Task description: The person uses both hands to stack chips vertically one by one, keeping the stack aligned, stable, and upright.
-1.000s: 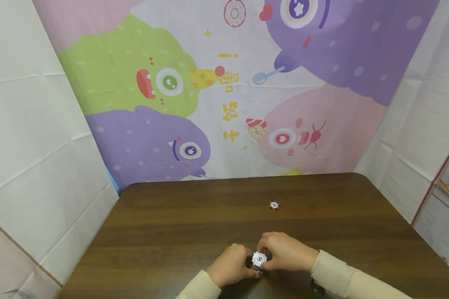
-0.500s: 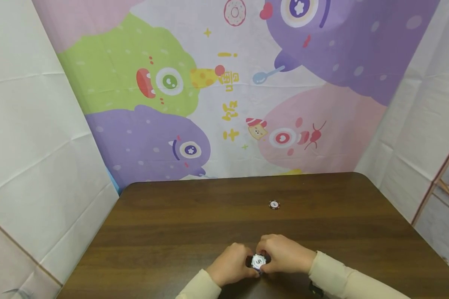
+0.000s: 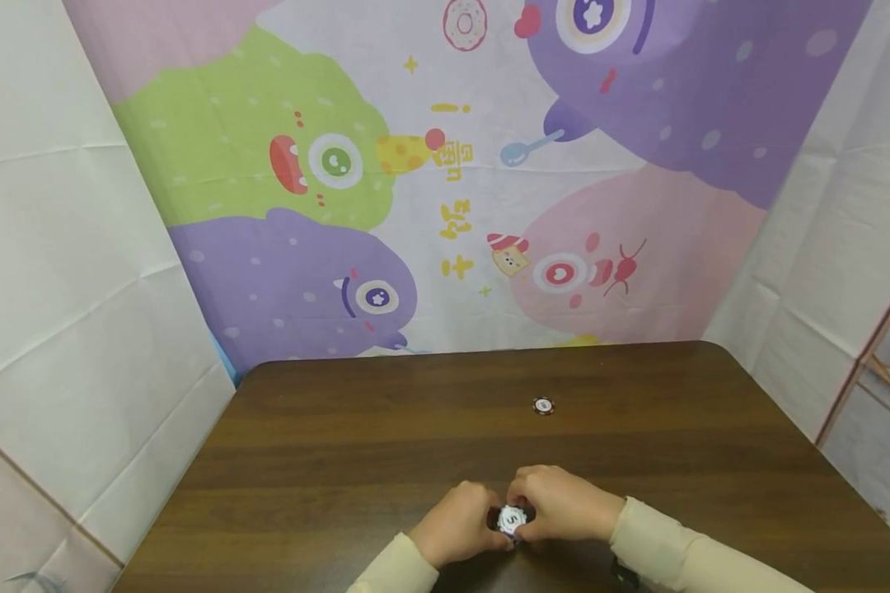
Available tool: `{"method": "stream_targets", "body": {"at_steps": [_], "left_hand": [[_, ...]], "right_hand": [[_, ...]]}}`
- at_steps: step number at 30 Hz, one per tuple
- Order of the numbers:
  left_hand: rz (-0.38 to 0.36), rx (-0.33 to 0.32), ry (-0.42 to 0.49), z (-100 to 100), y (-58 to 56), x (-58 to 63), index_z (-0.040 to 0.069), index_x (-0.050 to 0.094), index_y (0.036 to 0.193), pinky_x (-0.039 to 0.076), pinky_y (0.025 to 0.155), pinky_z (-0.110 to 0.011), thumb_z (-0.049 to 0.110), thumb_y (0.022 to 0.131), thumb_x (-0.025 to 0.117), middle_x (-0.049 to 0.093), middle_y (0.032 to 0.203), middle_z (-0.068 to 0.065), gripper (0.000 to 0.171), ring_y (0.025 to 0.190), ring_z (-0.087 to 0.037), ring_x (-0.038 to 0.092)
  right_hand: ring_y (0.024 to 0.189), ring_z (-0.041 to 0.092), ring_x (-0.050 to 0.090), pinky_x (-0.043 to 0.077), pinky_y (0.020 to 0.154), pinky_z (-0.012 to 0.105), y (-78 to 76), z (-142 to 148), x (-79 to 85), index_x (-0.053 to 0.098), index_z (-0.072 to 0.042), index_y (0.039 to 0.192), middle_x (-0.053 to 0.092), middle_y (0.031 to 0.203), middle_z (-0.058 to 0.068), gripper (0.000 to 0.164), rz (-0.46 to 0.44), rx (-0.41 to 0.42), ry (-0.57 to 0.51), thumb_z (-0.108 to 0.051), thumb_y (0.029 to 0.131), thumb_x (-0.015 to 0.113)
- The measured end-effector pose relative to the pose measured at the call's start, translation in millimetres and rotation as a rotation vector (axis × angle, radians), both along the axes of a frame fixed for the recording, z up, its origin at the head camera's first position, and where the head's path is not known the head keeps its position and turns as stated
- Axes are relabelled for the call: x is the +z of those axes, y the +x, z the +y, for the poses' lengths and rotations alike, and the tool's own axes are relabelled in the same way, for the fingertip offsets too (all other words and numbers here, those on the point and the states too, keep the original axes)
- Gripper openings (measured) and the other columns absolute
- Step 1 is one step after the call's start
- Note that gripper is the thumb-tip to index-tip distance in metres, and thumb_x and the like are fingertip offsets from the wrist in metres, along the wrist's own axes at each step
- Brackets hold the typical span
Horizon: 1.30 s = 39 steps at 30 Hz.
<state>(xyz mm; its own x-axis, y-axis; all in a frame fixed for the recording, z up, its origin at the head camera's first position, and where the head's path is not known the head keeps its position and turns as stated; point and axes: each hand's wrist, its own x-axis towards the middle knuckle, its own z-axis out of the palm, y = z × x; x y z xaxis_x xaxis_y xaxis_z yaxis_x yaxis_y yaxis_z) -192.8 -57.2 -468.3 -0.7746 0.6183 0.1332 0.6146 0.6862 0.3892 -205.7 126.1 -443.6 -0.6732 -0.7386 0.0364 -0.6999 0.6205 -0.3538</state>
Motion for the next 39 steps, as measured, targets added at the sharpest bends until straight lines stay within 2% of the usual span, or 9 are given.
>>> {"method": "stream_targets", "body": {"at_steps": [7, 14, 22, 30, 35, 39], "left_hand": [[-0.012, 0.000, 0.007, -0.6, 0.4, 0.3, 0.016, 0.065, 0.071, 0.032, 0.046, -0.015, 0.027, 0.064, 0.081, 0.053, 0.060, 0.014, 0.021, 0.050, 0.002, 0.036], [-0.042, -0.004, 0.012, -0.7, 1.2, 1.2, 0.014, 0.066, 0.073, 0.033, 0.046, -0.015, 0.026, 0.065, 0.081, 0.054, 0.061, 0.014, 0.020, 0.051, 0.002, 0.037], [-0.025, -0.010, -0.004, -0.8, 0.1, -0.1, 0.014, 0.066, 0.071, 0.035, 0.050, -0.015, 0.027, 0.064, 0.081, 0.056, 0.062, 0.014, 0.022, 0.054, 0.003, 0.041], [-0.048, 0.001, -0.011, -0.5, 1.0, 1.6, 0.013, 0.067, 0.073, 0.037, 0.051, -0.015, 0.028, 0.065, 0.081, 0.057, 0.065, 0.012, 0.022, 0.055, 0.002, 0.042], [-0.014, 0.002, -0.028, 0.3, 0.9, 2.3, 0.014, 0.065, 0.071, 0.036, 0.052, -0.016, 0.030, 0.064, 0.080, 0.056, 0.063, 0.012, 0.023, 0.054, 0.001, 0.042], [0.005, 0.001, -0.038, 0.3, 1.0, 2.4, 0.015, 0.065, 0.071, 0.036, 0.052, -0.016, 0.030, 0.064, 0.080, 0.056, 0.063, 0.013, 0.023, 0.055, 0.001, 0.042]], "right_hand": [[0.068, -0.002, 0.045, 0.042, 0.060, 0.017, -0.6, 0.5, 0.3, 0.067, -0.014, 0.088, 0.055, 0.080, -0.010, 0.023, -0.021, -0.005, 0.002, -0.026, 0.070, 0.075], [0.075, 0.003, 0.053, 0.045, 0.064, 0.019, -5.2, 5.6, 4.0, 0.068, -0.011, 0.094, 0.059, 0.088, -0.008, 0.029, -0.049, -0.035, -0.038, -0.031, 0.074, 0.073], [0.082, 0.014, 0.058, 0.047, 0.069, 0.025, -19.5, 15.8, 11.1, 0.065, -0.008, 0.099, 0.061, 0.092, -0.001, 0.034, 0.016, -0.105, -0.102, -0.032, 0.075, 0.072], [0.087, 0.019, 0.063, 0.050, 0.073, 0.034, -44.9, 26.4, 17.2, 0.064, -0.006, 0.104, 0.065, 0.100, 0.005, 0.039, 0.133, -0.255, -0.152, -0.029, 0.074, 0.074], [0.090, 0.025, 0.063, 0.050, 0.076, 0.038, -68.1, 41.1, 13.3, 0.063, -0.002, 0.107, 0.065, 0.101, 0.009, 0.042, 0.109, -0.342, -0.183, -0.026, 0.075, 0.074], [0.089, 0.027, 0.062, 0.049, 0.076, 0.041, -87.2, 51.5, 3.8, 0.063, 0.002, 0.107, 0.065, 0.100, 0.013, 0.043, 0.084, -0.400, -0.158, -0.025, 0.076, 0.073]]}}
